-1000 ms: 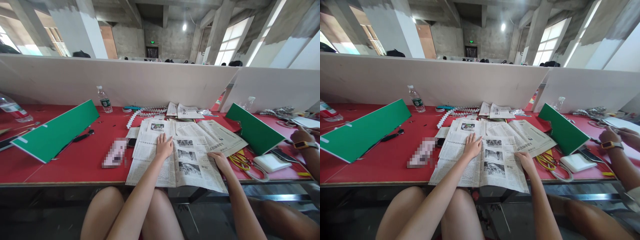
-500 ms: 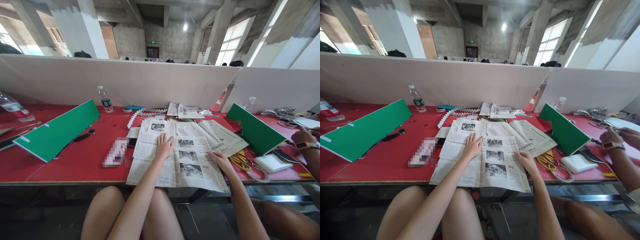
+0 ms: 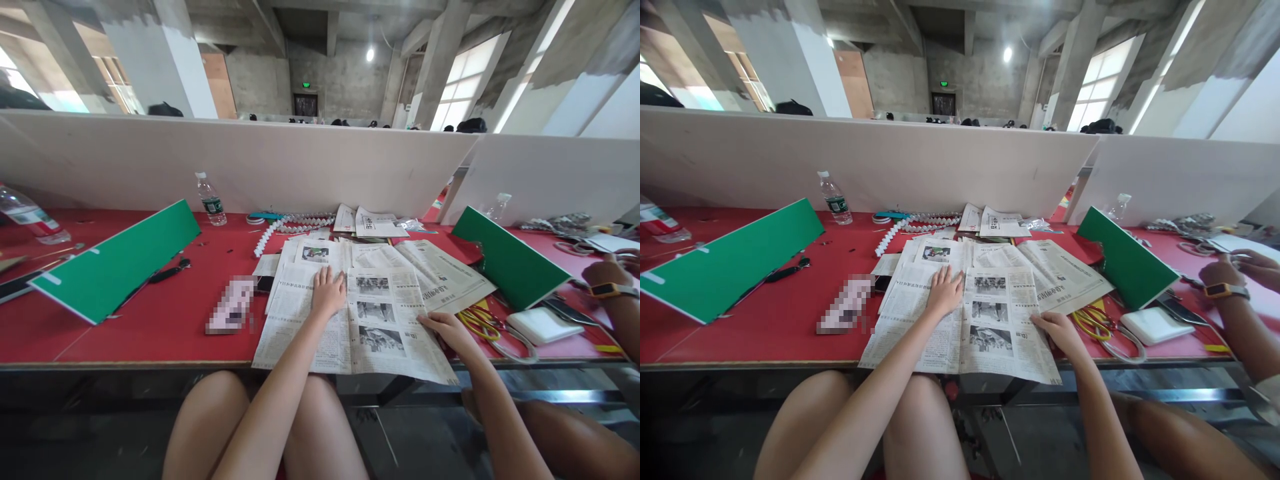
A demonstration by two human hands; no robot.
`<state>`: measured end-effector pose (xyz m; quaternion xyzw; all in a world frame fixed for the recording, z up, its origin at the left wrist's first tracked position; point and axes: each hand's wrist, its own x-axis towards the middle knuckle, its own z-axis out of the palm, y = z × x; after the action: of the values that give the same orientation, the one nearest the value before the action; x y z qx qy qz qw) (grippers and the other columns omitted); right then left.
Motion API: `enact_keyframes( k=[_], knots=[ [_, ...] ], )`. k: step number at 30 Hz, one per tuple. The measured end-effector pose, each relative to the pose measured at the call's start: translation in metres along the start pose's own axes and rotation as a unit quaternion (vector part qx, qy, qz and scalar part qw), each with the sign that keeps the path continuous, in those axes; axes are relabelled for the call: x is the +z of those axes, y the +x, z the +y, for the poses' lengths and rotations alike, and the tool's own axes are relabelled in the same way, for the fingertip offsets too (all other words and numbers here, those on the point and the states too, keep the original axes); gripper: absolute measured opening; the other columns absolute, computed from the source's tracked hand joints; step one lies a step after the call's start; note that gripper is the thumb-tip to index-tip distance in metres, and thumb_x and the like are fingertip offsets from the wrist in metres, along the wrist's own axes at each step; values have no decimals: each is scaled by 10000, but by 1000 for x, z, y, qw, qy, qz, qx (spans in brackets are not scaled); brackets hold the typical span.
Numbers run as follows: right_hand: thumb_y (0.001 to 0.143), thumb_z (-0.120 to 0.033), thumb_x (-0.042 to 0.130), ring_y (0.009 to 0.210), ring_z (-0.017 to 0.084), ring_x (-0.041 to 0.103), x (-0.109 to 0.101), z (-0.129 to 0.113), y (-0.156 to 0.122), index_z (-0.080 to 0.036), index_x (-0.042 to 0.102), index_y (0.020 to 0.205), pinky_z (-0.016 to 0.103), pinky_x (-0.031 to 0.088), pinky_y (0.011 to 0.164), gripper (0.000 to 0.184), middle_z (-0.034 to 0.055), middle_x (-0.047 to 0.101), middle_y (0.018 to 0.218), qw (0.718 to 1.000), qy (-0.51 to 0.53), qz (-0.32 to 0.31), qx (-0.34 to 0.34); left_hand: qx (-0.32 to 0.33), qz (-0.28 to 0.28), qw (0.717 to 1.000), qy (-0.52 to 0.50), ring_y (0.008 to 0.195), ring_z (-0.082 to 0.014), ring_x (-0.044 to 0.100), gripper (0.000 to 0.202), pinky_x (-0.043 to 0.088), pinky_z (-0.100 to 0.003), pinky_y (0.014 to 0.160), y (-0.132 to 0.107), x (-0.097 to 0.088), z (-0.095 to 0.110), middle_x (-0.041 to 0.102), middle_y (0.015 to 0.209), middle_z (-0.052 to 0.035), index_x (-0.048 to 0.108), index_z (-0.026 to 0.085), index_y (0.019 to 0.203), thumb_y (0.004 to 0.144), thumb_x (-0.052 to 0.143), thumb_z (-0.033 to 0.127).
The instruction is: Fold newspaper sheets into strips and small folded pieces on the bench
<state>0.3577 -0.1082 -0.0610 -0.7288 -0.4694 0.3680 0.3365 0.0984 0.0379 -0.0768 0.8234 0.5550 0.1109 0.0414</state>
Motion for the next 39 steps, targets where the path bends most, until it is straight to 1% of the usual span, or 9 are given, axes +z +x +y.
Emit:
enact_keyframes(
  k=[6,12,17,23,27,30,33,36,39],
  knots=[
    [637,-556,605,343,88,352,-2,-5,-7,-197,478,534,241,241,381,395,-65,362,386,1000,7,9,11,0,-9,1000,-8,1412,-259,98,542,111,-450,1137,-1,0,-1,222,1523,5,334,269,1418,929,162,424],
    [621,-520,626,393,82,332,-2,-1,-6,-195,466,528,239,226,403,374,-64,353,432,999,12,26,15,1,-4,1000,2,1409,-264,114,523,116,-454,1134,-1,0,0,224,1522,-12,353,266,1410,930,192,397],
    [626,-529,628,417,96,365,-5,6,-3,-171,566,600,241,248,420,364,-50,409,438,999,29,22,11,1,-6,1000,0,1408,-266,118,516,119,-454,1131,0,2,-1,223,1523,-21,358,264,1407,929,210,387],
    [631,-557,635,421,115,418,-8,-2,-9,-156,653,702,248,292,425,407,-25,479,448,998,37,20,41,1,1,1000,1,1408,-266,117,518,114,-450,1132,1,2,-1,233,1521,-15,356,273,1407,931,197,402],
    [658,-562,624,392,96,396,-7,-7,-12,-157,653,724,237,282,405,412,-35,474,451,998,50,-24,43,-2,1,1000,-10,1406,-272,126,512,116,-453,1132,0,2,0,249,1515,-23,365,273,1403,931,216,403],
    [628,-539,665,406,98,420,-7,-10,-14,-156,651,738,230,288,399,398,-20,543,510,995,68,-71,30,-2,21,999,-43,1396,-285,163,490,131,-475,1127,0,1,0,286,1500,-53,390,255,1387,921,290,370],
    [611,-525,689,471,128,494,-6,-10,-15,-160,645,712,233,340,431,382,1,587,549,996,77,-48,14,5,99,986,-131,1367,-244,261,467,234,-451,1105,4,-7,-1,357,1461,-82,388,212,1374,920,290,260],
    [607,-517,702,569,158,557,-6,-5,-13,-162,638,700,238,398,495,373,22,640,637,996,84,0,-21,68,186,958,-208,1294,-183,378,448,328,-364,1067,7,-29,-1,464,1369,-103,430,163,1324,907,267,165],
    [620,-531,692,618,178,583,-4,4,-9,-154,643,761,248,419,522,406,36,666,701,995,93,28,-26,131,158,957,-206,1214,-178,461,425,388,-329,1016,2,-58,5,532,1293,-89,470,174,1284,891,310,150]
  ],
)
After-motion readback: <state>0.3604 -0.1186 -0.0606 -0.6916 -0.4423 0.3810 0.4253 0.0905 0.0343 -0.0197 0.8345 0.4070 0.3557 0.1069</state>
